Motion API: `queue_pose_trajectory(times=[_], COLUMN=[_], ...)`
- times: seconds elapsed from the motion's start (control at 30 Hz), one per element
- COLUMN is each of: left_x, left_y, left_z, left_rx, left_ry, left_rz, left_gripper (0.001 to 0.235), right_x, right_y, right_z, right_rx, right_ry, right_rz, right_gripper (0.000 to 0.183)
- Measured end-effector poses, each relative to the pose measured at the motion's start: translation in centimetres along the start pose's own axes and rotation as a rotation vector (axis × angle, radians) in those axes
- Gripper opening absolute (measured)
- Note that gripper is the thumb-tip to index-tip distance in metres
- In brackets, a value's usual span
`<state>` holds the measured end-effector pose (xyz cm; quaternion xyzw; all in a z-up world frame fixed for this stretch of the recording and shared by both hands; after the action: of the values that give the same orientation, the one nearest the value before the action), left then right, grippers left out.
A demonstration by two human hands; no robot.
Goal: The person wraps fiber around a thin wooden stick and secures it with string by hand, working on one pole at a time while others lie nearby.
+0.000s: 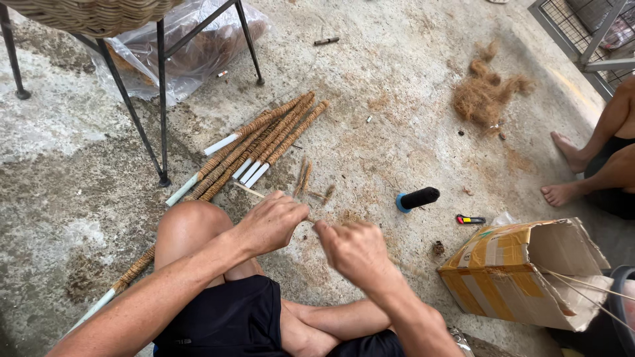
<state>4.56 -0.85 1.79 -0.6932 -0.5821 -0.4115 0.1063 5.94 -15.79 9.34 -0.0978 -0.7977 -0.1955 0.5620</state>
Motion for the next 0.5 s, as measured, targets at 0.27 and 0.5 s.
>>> queue_pose_trajectory(times=[0.27, 0.5], left_x=[4.6, 4.7], left_y=[0.3, -0.4], left_z=[-1.0, 2.4], left_rx=[-0.119, 0.295], left_ry=[-0.274, -0.677], left_rz=[0.243, 0.331], left_gripper=[0.012, 0.004], right_x=[-2.8, -10.3], right_y=[3.0, -0.3], right_z=[-5.0, -2.3], right_rx=[-0.166, -0.488], right_ry=[0.237, 0.904], right_rz=[0.135, 0.284], right_gripper=[0.023, 0.031])
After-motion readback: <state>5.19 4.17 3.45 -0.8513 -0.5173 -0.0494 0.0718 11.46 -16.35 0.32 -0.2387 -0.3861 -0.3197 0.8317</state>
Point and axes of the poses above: each hand's wrist, its own y-axis towards the middle knuckle, its own x-axis out of the back of the hand, z = x × y, the point moved 5 cm from there along y, towards the middle knuckle, and after that the axes turned 13 degrees about -y, right-handed, at the moved point
